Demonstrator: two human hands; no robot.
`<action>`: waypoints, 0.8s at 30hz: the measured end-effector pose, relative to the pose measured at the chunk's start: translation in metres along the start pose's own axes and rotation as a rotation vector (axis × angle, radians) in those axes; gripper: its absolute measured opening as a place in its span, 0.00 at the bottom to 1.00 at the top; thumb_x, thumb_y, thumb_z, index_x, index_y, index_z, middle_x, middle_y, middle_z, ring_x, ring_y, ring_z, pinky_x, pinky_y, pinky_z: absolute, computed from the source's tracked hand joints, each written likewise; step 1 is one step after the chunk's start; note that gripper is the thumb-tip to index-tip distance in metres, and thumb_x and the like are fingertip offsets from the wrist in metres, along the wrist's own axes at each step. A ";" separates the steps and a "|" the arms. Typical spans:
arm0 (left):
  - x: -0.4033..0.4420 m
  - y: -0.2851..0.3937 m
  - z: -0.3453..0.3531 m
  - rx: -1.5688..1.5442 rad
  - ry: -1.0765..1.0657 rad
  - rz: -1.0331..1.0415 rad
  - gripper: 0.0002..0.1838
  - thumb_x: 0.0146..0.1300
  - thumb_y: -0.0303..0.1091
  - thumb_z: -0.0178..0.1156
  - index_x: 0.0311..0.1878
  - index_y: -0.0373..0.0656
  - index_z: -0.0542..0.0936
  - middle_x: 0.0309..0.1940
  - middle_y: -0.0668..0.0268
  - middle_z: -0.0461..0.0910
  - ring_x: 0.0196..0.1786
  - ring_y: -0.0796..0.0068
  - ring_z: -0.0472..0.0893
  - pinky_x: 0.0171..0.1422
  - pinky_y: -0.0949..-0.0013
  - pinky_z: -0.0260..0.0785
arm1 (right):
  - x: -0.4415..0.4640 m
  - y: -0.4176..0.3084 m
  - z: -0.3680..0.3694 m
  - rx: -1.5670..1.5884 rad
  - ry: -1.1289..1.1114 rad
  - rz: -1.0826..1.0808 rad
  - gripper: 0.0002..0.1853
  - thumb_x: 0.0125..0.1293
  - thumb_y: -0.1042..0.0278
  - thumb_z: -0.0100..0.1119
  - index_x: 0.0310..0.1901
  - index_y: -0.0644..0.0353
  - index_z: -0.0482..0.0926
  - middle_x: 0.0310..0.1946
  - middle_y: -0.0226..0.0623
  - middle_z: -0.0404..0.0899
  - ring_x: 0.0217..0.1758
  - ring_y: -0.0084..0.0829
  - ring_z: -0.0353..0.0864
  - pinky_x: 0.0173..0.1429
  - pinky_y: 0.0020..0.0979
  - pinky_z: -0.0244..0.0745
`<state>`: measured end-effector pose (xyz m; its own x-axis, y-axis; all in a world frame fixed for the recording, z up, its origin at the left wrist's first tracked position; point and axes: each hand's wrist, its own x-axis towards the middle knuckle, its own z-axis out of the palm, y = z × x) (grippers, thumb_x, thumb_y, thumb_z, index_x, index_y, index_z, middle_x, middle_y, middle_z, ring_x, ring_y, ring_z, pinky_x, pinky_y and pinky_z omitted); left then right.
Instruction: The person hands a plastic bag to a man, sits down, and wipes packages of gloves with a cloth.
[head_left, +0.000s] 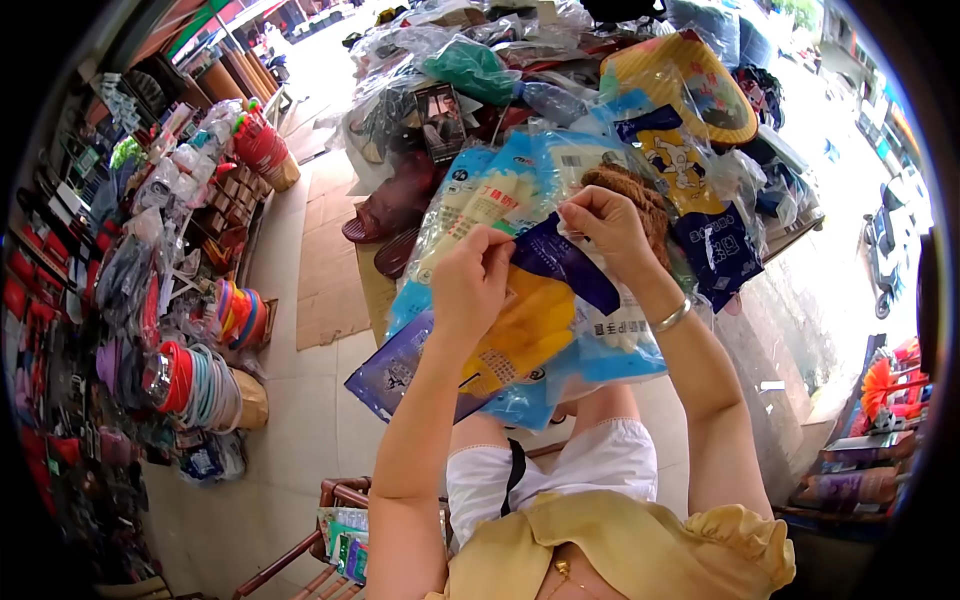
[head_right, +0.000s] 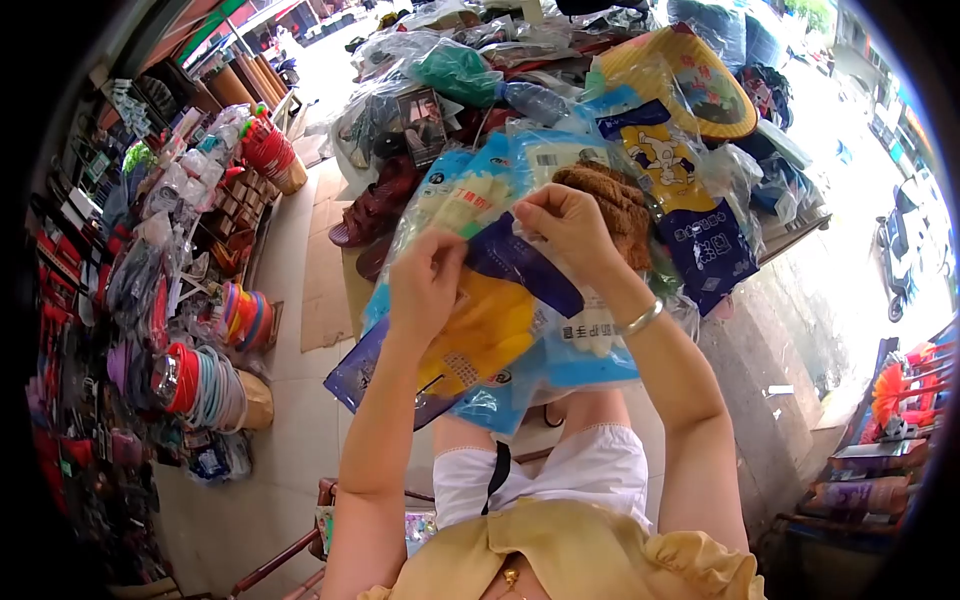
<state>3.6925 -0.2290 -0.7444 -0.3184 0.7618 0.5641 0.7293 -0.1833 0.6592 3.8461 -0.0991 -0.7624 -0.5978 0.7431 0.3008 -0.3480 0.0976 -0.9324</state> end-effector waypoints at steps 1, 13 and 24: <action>0.001 -0.002 0.002 0.001 -0.002 0.001 0.04 0.57 0.30 0.58 0.34 0.41 0.76 0.24 0.57 0.78 0.28 0.60 0.78 0.32 0.66 0.68 | 0.000 0.000 0.002 0.008 0.024 0.036 0.06 0.61 0.71 0.60 0.37 0.65 0.77 0.30 0.27 0.77 0.35 0.15 0.74 0.42 0.16 0.70; -0.007 -0.012 -0.009 0.063 -0.024 0.002 0.08 0.58 0.30 0.58 0.41 0.42 0.77 0.27 0.59 0.78 0.32 0.61 0.79 0.37 0.66 0.69 | -0.002 0.012 0.000 -0.295 -0.100 0.062 0.05 0.61 0.73 0.58 0.32 0.66 0.76 0.26 0.23 0.74 0.30 0.13 0.68 0.35 0.18 0.66; -0.193 -0.066 -0.093 0.049 0.525 -0.548 0.27 0.54 0.26 0.60 0.59 0.39 0.65 0.47 0.60 0.75 0.52 0.68 0.71 0.60 0.62 0.60 | -0.005 -0.004 -0.021 -1.529 0.436 -0.616 0.21 0.48 0.71 0.65 0.48 0.58 0.75 0.42 0.37 0.76 0.50 0.40 0.72 0.56 0.35 0.65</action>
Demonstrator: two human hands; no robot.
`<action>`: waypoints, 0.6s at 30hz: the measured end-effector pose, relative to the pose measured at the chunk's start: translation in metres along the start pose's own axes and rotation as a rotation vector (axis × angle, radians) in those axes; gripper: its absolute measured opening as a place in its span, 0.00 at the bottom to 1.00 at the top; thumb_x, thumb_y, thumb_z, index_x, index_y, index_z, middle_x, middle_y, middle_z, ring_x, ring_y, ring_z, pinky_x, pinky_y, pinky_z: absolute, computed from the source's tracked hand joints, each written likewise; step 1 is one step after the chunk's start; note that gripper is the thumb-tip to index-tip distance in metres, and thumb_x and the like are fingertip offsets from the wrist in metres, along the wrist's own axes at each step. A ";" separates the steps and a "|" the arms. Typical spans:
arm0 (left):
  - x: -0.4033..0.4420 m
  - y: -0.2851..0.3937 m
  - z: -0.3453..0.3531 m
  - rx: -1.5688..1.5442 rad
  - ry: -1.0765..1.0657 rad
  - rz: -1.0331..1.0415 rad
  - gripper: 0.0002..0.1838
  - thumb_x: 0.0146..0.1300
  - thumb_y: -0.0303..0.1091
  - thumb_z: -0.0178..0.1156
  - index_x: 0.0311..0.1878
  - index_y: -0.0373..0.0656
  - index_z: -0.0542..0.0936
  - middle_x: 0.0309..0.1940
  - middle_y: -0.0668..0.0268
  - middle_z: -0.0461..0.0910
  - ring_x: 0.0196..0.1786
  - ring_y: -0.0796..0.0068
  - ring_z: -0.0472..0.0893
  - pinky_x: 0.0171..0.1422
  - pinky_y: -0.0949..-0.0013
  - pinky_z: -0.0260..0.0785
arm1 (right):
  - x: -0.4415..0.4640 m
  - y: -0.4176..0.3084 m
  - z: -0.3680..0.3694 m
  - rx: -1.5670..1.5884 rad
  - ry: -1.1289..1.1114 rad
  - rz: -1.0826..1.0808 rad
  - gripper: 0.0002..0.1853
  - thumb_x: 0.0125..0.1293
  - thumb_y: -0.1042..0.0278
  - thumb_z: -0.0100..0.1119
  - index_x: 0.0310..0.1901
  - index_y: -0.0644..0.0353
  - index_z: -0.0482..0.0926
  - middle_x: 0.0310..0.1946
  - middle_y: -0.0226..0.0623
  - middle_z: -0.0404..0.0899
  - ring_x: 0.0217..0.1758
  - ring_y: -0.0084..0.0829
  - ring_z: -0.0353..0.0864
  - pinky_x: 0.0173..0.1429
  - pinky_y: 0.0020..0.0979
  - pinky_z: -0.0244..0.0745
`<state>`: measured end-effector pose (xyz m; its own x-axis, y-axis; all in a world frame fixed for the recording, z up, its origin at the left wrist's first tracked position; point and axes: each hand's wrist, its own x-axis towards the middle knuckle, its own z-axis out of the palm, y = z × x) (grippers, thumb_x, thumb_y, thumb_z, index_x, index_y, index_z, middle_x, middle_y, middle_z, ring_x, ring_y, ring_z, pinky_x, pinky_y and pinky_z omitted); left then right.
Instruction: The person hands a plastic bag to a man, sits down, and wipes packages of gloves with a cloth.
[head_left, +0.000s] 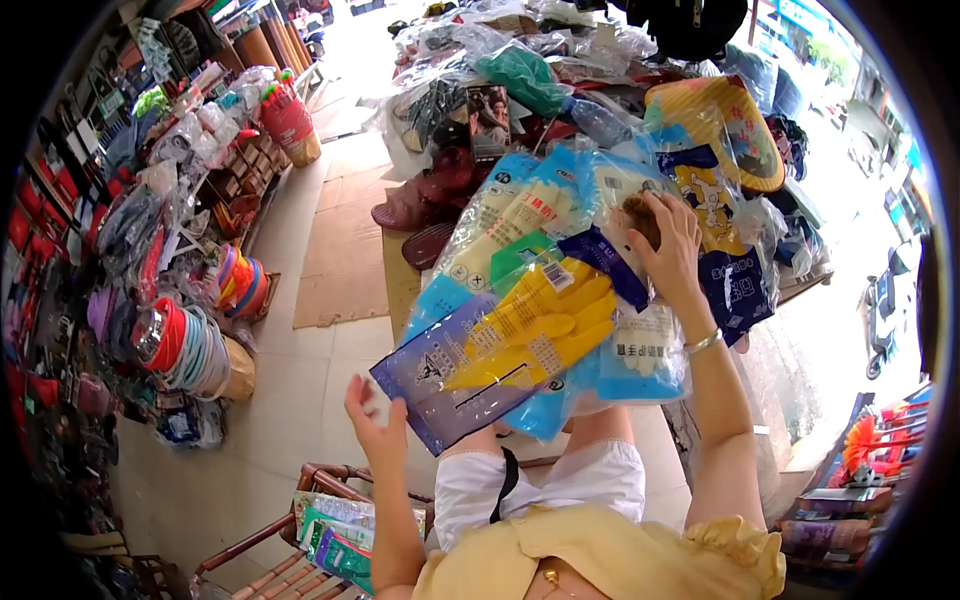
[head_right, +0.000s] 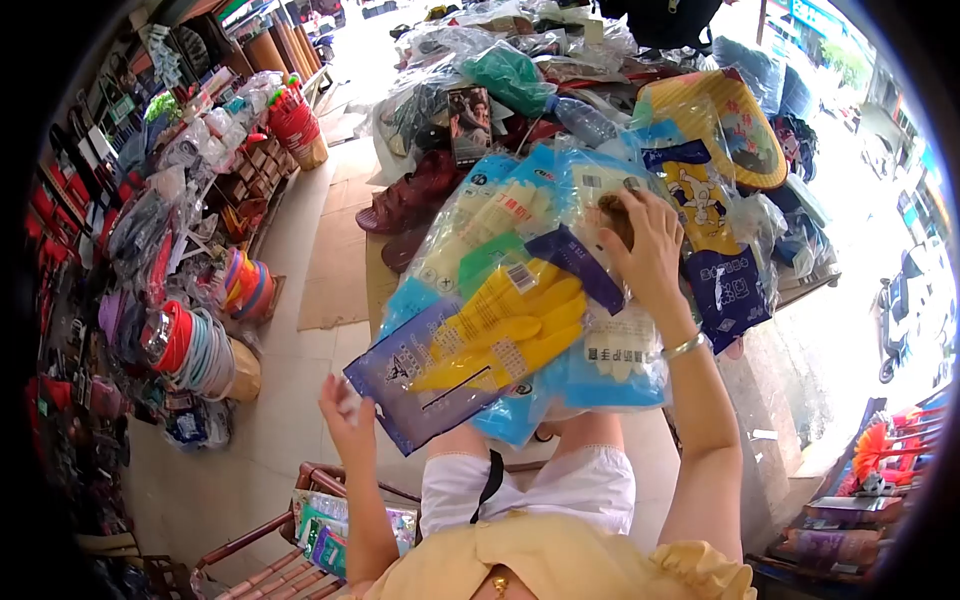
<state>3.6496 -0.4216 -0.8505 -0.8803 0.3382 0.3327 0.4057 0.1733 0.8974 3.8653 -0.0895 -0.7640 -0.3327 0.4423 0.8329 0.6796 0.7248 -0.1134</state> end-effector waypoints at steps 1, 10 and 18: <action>-0.014 -0.012 -0.005 0.000 0.000 -0.011 0.27 0.54 0.26 0.60 0.59 0.39 0.65 0.47 0.60 0.75 0.52 0.68 0.71 0.60 0.62 0.60 | -0.006 0.006 0.009 -0.001 -0.010 -0.005 0.21 0.48 0.71 0.65 0.48 0.58 0.75 0.42 0.37 0.76 0.50 0.40 0.72 0.56 0.35 0.65; -0.028 -0.030 0.010 -0.768 -0.356 -0.490 0.18 0.57 0.26 0.61 0.52 0.38 0.71 0.44 0.64 0.77 0.44 0.76 0.77 0.51 0.72 0.69 | 0.013 0.021 -0.003 0.573 0.128 0.348 0.18 0.51 0.77 0.62 0.46 0.60 0.74 0.41 0.40 0.75 0.48 0.36 0.74 0.55 0.32 0.68; -0.026 -0.023 0.018 -0.769 -0.364 -0.568 0.16 0.58 0.26 0.60 0.50 0.36 0.72 0.43 0.65 0.77 0.44 0.77 0.76 0.51 0.73 0.68 | -0.032 -0.115 -0.059 0.123 -0.559 -0.539 0.21 0.45 0.62 0.59 0.45 0.39 0.76 0.44 0.29 0.74 0.49 0.36 0.72 0.52 0.39 0.64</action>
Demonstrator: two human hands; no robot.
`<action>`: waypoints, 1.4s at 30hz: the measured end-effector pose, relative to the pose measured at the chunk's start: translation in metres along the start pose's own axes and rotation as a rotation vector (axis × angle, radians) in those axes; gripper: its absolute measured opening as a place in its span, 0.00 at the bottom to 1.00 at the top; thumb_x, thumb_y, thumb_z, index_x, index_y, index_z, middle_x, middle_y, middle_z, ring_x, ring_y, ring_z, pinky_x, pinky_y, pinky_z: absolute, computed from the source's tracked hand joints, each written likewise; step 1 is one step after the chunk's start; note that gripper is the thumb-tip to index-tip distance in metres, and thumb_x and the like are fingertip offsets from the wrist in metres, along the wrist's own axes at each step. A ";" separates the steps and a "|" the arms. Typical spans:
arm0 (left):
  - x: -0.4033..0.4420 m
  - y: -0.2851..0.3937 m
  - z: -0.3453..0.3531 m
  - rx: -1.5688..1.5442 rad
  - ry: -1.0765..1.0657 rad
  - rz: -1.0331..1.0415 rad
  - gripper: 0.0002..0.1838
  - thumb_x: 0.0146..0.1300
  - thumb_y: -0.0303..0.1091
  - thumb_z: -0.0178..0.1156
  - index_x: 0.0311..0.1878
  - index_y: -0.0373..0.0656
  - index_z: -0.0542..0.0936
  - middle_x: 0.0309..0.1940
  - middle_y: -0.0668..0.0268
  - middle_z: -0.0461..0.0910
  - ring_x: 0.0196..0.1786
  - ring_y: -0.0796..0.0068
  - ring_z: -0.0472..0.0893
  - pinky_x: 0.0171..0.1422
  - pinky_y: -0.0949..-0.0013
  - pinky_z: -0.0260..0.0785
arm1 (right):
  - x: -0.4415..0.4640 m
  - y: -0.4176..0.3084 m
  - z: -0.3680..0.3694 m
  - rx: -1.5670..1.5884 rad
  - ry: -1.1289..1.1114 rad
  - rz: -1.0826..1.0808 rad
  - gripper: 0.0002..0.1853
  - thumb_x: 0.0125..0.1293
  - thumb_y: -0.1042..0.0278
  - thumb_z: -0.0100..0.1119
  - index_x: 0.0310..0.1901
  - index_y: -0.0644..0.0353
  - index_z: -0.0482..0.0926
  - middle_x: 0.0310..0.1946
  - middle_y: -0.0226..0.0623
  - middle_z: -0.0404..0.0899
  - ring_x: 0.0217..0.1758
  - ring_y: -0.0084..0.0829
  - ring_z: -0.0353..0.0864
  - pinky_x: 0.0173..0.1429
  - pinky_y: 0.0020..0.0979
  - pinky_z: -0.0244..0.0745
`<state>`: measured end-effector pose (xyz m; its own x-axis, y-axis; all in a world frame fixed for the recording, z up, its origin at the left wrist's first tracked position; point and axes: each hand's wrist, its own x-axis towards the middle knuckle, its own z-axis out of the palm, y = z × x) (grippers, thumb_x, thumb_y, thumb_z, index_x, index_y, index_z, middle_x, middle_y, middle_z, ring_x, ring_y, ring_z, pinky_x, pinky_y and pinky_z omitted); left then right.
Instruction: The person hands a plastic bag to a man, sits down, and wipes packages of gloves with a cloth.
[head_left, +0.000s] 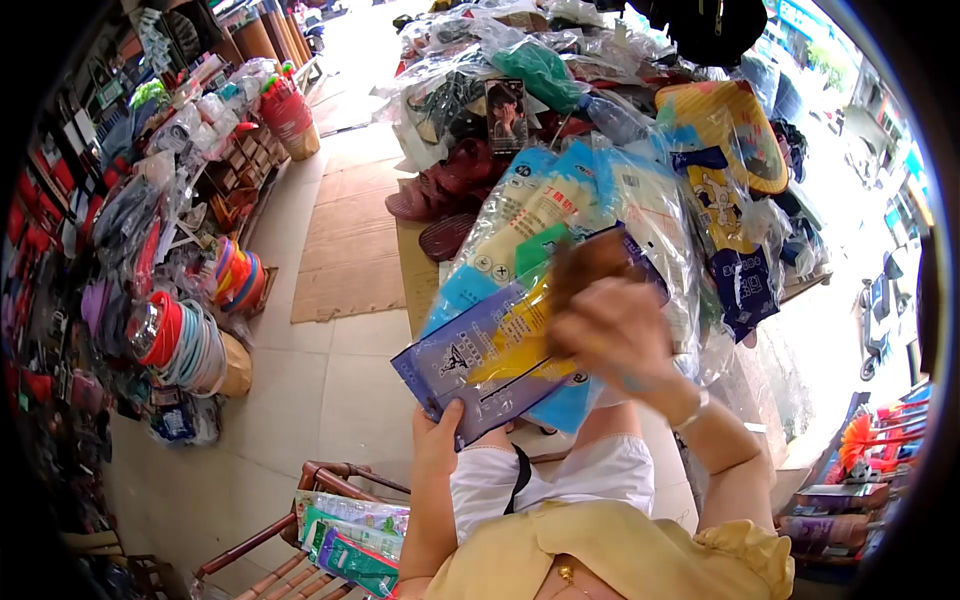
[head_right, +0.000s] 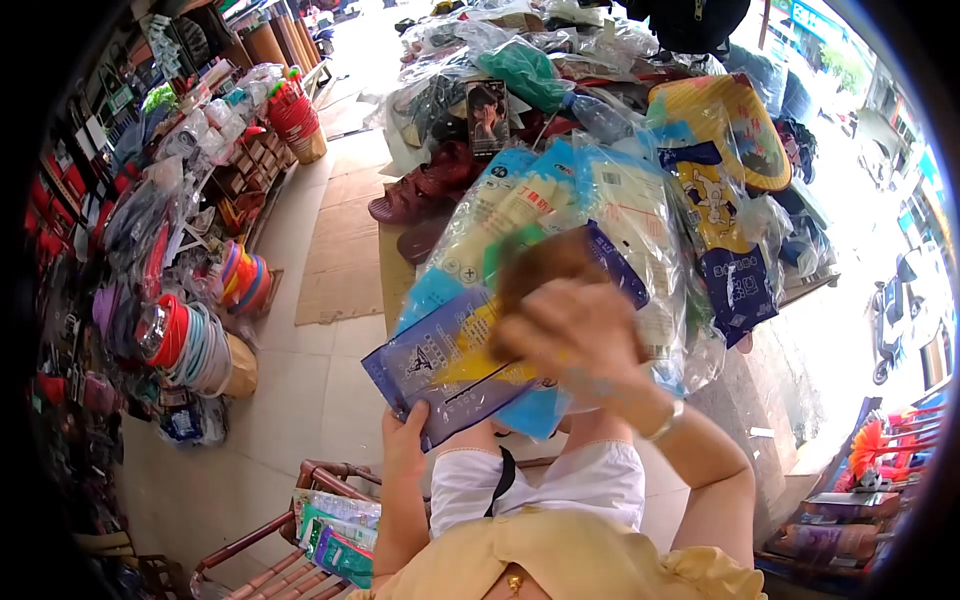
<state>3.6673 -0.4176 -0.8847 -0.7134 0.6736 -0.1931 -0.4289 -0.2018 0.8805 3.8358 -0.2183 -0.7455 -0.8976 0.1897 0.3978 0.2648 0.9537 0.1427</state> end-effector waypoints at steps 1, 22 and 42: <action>0.001 -0.001 0.002 0.033 0.038 0.028 0.16 0.58 0.25 0.60 0.49 0.36 0.72 0.43 0.64 0.77 0.43 0.77 0.76 0.51 0.73 0.68 | -0.003 -0.017 0.031 0.103 0.327 -0.099 0.21 0.46 0.59 0.60 0.47 0.39 0.75 0.45 0.31 0.73 0.54 0.35 0.69 0.59 0.44 0.60; -0.007 -0.001 -0.007 0.053 0.170 0.121 0.18 0.57 0.20 0.56 0.52 0.36 0.69 0.46 0.62 0.76 0.46 0.71 0.77 0.51 0.69 0.71 | -0.002 -0.021 0.022 0.300 0.442 -0.225 0.22 0.48 0.65 0.57 0.49 0.48 0.74 0.44 0.32 0.70 0.49 0.33 0.68 0.50 0.37 0.62; -0.021 0.032 -0.014 0.426 0.318 0.302 0.17 0.57 0.25 0.60 0.50 0.38 0.71 0.44 0.64 0.76 0.44 0.73 0.75 0.52 0.69 0.67 | -0.052 0.073 0.059 1.110 0.467 0.788 0.20 0.56 0.74 0.59 0.52 0.62 0.72 0.46 0.35 0.76 0.51 0.29 0.73 0.57 0.30 0.66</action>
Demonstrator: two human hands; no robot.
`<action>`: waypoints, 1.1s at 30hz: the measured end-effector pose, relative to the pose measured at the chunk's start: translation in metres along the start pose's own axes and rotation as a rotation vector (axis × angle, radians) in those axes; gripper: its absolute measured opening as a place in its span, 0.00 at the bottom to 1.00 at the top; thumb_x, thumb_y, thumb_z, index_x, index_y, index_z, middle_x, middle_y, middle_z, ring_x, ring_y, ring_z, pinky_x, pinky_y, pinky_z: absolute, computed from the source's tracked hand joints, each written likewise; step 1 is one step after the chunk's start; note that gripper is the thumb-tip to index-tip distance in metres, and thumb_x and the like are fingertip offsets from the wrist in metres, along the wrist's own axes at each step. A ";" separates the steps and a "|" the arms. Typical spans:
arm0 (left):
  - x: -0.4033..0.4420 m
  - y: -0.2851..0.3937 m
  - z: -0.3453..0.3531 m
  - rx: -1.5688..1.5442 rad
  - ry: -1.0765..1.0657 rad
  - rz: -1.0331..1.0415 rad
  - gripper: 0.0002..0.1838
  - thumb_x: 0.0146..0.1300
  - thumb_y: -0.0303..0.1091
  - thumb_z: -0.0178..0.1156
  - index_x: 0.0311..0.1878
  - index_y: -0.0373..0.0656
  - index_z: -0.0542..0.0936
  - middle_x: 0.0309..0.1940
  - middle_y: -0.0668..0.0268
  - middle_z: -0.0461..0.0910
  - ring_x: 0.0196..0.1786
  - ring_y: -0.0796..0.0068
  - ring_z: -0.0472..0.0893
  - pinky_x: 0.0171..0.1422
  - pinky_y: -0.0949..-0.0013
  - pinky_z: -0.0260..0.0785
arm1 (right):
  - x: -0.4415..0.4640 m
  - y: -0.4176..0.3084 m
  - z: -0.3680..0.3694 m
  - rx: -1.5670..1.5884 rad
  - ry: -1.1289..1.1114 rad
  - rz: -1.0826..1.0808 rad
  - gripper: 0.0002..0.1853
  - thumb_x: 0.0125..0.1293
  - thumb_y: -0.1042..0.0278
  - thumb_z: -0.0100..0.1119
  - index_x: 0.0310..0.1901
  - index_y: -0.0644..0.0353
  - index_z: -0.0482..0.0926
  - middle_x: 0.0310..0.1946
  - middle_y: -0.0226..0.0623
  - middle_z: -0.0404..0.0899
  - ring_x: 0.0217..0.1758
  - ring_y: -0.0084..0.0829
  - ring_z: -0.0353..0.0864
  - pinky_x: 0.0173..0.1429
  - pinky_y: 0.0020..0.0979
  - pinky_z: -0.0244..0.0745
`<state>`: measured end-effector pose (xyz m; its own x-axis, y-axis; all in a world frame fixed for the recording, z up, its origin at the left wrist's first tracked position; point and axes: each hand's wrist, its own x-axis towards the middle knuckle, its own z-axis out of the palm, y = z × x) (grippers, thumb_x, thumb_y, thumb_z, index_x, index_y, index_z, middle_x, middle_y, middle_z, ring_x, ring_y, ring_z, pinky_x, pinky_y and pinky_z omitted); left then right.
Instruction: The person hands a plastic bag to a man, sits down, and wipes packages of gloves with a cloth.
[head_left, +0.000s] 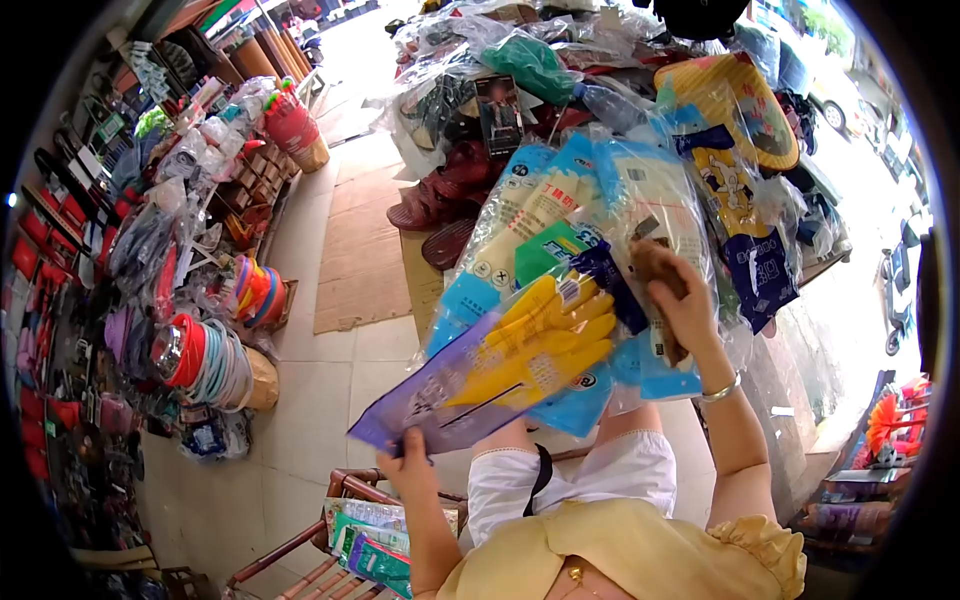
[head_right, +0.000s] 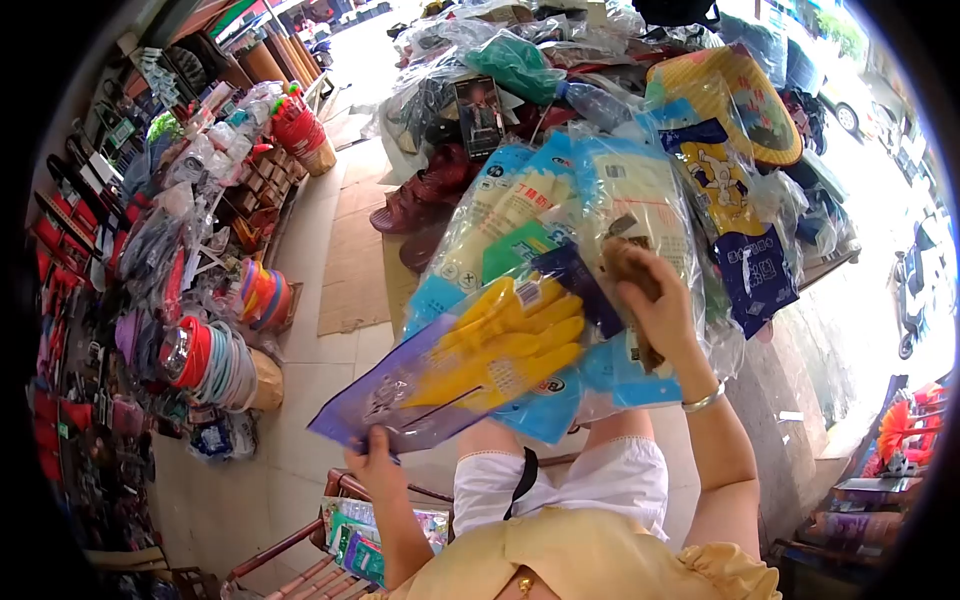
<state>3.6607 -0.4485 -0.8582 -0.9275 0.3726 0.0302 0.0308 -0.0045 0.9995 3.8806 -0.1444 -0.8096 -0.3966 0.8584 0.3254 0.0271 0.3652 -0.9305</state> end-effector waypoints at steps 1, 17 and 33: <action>0.001 0.005 0.005 -0.205 0.170 0.097 0.16 0.57 0.27 0.60 0.49 0.39 0.71 0.43 0.65 0.75 0.43 0.74 0.75 0.51 0.68 0.68 | 0.003 0.006 -0.009 -0.100 0.066 -0.036 0.19 0.60 0.73 0.57 0.53 0.65 0.71 0.48 0.34 0.75 0.51 0.23 0.72 0.55 0.25 0.67; 0.002 0.001 0.046 0.175 -0.083 0.584 0.12 0.58 0.29 0.55 0.45 0.52 0.78 0.68 0.50 0.50 0.68 0.54 0.55 0.70 0.58 0.49 | 0.007 -0.034 0.002 0.177 0.604 -0.277 0.18 0.64 0.66 0.54 0.52 0.65 0.69 0.45 0.33 0.73 0.45 0.23 0.72 0.50 0.25 0.67; -0.021 -0.018 0.037 -1.086 -0.498 -0.654 0.30 0.66 0.58 0.38 0.65 0.50 0.60 0.62 0.63 0.64 0.63 0.64 0.66 0.62 0.54 0.64 | -0.083 -0.045 0.137 -0.415 -0.618 -0.760 0.24 0.47 0.57 0.65 0.49 0.44 0.74 0.51 0.31 0.72 0.57 0.35 0.66 0.58 0.43 0.57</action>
<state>3.6932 -0.4221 -0.8770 -0.4206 0.8797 -0.2220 -0.8792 -0.3348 0.3391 3.7871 -0.2816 -0.8180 -0.8350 0.0638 0.5465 -0.1589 0.9230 -0.3505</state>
